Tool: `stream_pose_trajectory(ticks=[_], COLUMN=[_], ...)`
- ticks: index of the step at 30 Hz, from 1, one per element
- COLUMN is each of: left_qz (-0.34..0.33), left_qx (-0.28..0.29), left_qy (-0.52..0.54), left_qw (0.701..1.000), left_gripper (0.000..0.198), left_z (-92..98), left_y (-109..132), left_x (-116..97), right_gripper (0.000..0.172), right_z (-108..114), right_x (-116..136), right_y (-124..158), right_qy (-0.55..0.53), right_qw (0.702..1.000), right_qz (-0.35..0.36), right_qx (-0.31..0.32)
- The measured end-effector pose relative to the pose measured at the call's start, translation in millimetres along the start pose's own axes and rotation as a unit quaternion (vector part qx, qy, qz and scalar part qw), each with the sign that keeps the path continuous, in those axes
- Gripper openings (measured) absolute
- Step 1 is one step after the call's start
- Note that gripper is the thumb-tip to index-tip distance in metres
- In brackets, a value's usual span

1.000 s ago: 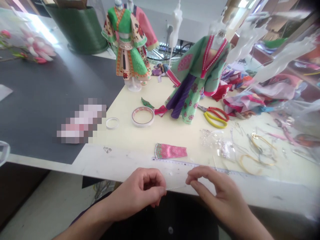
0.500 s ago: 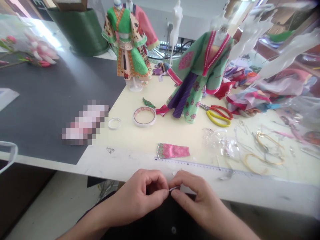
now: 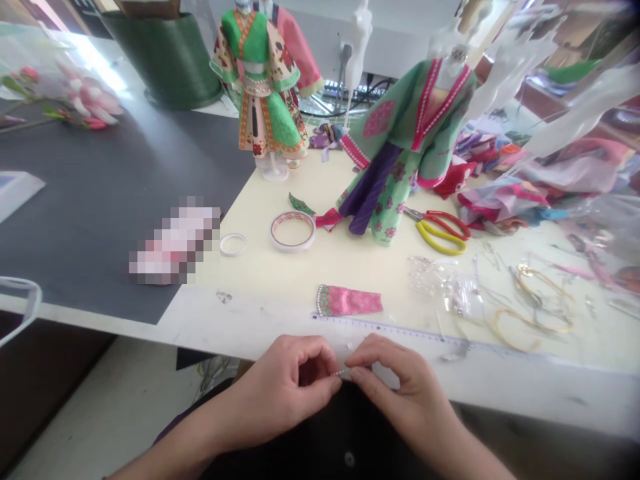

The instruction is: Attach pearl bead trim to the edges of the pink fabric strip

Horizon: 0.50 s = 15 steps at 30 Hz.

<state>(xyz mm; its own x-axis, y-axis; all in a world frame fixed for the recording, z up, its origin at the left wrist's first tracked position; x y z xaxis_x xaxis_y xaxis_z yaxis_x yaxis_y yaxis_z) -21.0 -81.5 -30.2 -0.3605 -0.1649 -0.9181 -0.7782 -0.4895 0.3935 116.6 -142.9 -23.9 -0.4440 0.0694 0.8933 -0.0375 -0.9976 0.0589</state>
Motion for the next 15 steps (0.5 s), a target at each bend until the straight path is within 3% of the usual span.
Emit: stream_pose_trajectory(ticks=[9, 15], left_qz=[-0.030, -0.156], left_qx=[-0.048, -0.112], left_qy=[-0.068, -0.191], left_qw=[0.996, 0.963], left_gripper=[0.009, 0.010], left_z=[2.5, 6.1], left_y=[-2.6, -1.3], left_x=[0.4, -4.8], right_gripper=[0.013, 0.014], right_z=[0.8, -1.4], right_x=[-1.1, -1.6], right_y=[0.1, -3.4], right_qy=[0.010, 0.032], right_qw=[1.000, 0.999], right_qz=[-0.008, -0.004], right_qx=[0.000, 0.009])
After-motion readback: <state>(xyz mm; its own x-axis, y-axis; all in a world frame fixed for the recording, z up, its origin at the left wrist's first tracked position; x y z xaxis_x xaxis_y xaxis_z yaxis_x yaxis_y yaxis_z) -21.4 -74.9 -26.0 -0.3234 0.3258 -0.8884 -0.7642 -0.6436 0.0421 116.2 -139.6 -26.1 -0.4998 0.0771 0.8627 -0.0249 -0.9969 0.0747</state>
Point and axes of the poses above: each hand's wrist, its own y-axis away from the middle knuckle, its own z-axis out of the back of the hand, x = y × z, the point moved 5 cm from there along -y, towards the middle knuckle, and after that the axes turned 7 degrees about y, right-handed, at the moved point
